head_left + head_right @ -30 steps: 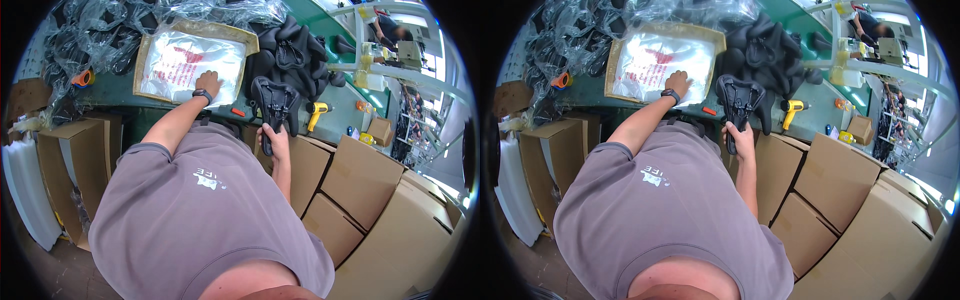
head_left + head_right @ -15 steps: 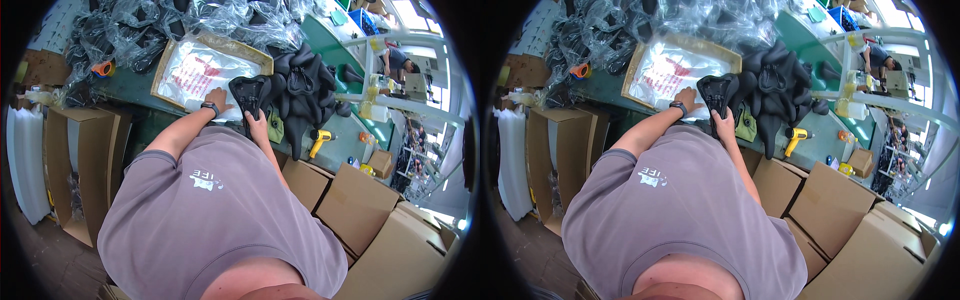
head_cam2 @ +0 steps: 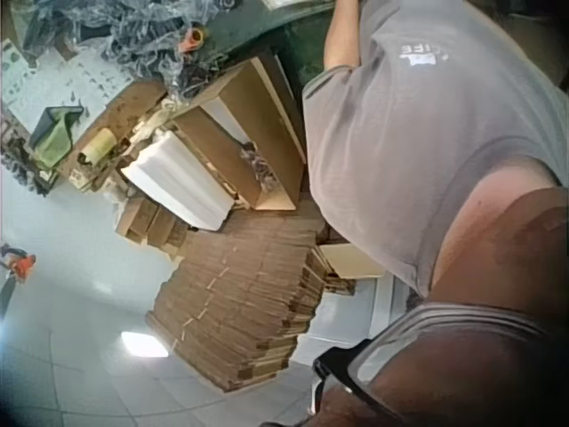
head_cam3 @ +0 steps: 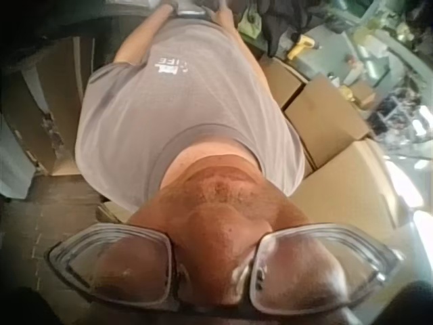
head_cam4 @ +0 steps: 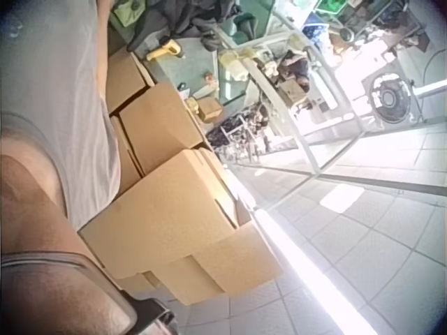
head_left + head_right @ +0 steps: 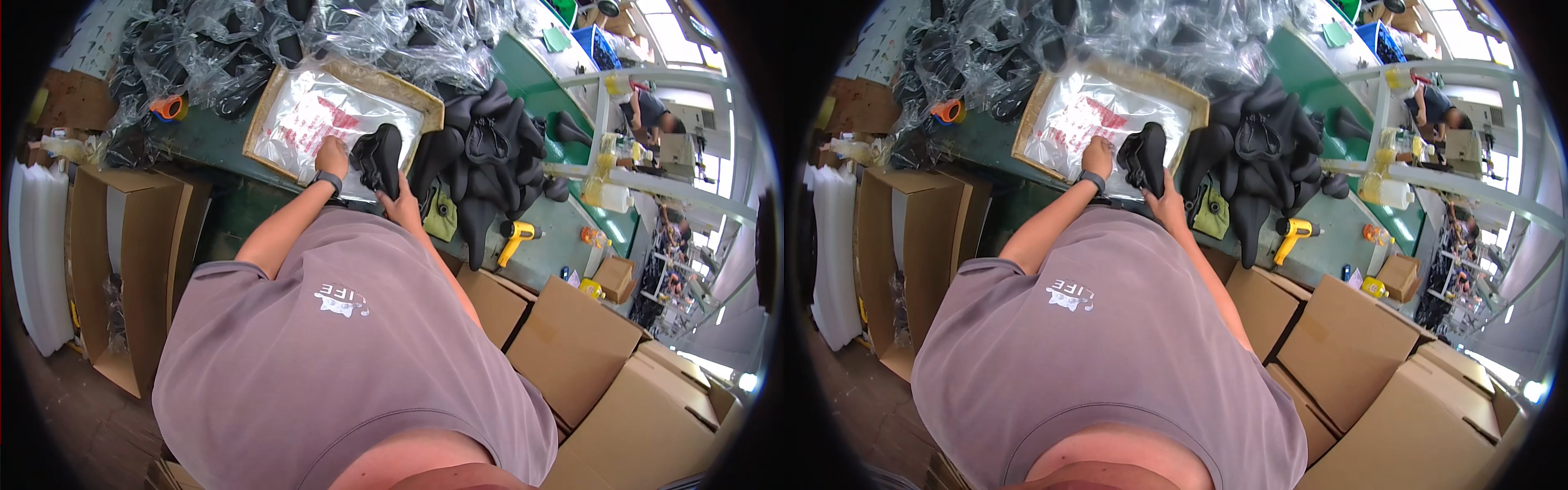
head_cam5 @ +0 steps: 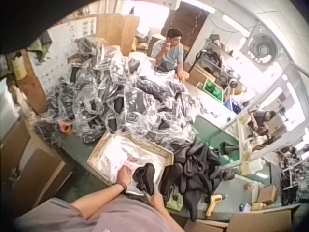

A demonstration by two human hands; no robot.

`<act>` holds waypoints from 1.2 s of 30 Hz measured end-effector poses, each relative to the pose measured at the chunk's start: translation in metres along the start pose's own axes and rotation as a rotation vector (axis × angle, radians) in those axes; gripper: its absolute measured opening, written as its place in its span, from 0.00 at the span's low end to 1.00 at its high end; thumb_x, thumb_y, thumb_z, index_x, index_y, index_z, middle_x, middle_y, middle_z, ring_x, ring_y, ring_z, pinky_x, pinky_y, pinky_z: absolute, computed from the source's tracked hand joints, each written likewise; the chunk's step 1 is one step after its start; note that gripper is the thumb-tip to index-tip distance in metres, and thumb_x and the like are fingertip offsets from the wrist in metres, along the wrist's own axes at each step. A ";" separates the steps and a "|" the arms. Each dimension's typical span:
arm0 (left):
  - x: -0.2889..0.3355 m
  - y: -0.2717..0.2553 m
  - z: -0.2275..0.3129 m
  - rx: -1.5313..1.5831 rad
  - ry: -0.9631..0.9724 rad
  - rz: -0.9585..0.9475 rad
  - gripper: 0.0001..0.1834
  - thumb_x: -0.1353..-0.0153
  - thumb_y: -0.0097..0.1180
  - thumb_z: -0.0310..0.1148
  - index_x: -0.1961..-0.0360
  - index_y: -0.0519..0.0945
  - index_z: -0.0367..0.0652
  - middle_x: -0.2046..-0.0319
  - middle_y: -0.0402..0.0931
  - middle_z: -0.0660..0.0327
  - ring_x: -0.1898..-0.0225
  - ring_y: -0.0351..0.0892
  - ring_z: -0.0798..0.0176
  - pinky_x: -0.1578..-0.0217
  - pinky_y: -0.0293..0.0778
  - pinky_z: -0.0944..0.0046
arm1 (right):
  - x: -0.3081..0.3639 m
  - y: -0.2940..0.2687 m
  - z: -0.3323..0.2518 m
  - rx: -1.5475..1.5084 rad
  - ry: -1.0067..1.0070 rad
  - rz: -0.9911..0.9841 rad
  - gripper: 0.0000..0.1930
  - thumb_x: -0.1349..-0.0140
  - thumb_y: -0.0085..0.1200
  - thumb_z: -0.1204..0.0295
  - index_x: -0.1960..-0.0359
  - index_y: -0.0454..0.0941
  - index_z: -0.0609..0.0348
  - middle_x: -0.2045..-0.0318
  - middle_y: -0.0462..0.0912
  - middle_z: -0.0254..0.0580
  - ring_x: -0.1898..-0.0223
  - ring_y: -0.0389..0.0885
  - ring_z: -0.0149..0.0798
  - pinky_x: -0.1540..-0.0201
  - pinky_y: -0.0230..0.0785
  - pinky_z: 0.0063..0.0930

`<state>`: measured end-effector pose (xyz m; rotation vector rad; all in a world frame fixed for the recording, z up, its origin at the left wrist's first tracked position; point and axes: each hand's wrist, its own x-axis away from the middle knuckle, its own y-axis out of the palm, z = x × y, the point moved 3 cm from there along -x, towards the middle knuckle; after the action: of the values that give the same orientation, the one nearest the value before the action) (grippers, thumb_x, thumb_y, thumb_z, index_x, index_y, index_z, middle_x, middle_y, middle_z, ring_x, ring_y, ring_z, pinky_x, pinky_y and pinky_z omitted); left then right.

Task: The person is inspecting bicycle seats and packing them into individual plastic bags at a factory workbench.

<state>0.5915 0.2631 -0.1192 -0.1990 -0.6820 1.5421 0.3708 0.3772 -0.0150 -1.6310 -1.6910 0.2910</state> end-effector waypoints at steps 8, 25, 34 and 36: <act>0.097 -0.147 0.168 0.070 1.024 -0.105 0.07 0.24 0.60 0.33 0.61 0.83 0.43 0.38 0.82 0.50 0.35 0.78 0.40 0.33 0.71 0.44 | -0.028 -0.020 -0.043 0.244 -0.245 0.131 0.58 0.31 0.74 0.65 0.09 0.42 0.53 0.51 0.90 0.66 0.54 0.92 0.65 0.50 0.85 0.52; 0.076 -0.236 0.220 1.332 0.014 -0.171 0.37 0.30 0.72 0.25 0.23 0.71 0.38 0.39 0.85 0.58 0.39 0.85 0.61 0.38 0.82 0.56 | 0.043 -0.088 -0.261 -0.033 -0.872 0.098 0.25 0.23 0.59 0.78 0.25 0.77 0.65 0.27 0.78 0.64 0.27 0.78 0.63 0.22 0.66 0.49; -0.287 -0.492 0.185 1.695 0.049 0.347 0.41 0.24 0.68 0.56 0.26 0.69 0.35 0.39 0.83 0.44 0.43 0.88 0.45 0.42 0.89 0.43 | 0.017 -0.110 -0.112 -0.103 -0.271 -0.045 0.26 0.27 0.67 0.75 0.28 0.80 0.66 0.50 0.92 0.52 0.50 0.93 0.42 0.43 0.83 0.35; -0.296 -0.473 0.177 1.290 0.076 0.561 0.43 0.25 0.71 0.49 0.22 0.65 0.36 0.40 0.82 0.49 0.47 0.87 0.53 0.48 0.88 0.49 | 0.025 -0.104 -0.059 0.056 -0.228 -0.035 0.28 0.28 0.70 0.69 0.29 0.81 0.65 0.52 0.92 0.53 0.54 0.92 0.44 0.46 0.84 0.37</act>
<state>0.9338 -0.0972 0.1901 0.5671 0.5596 2.1994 0.3326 0.3646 0.1006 -1.5730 -1.8607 0.5199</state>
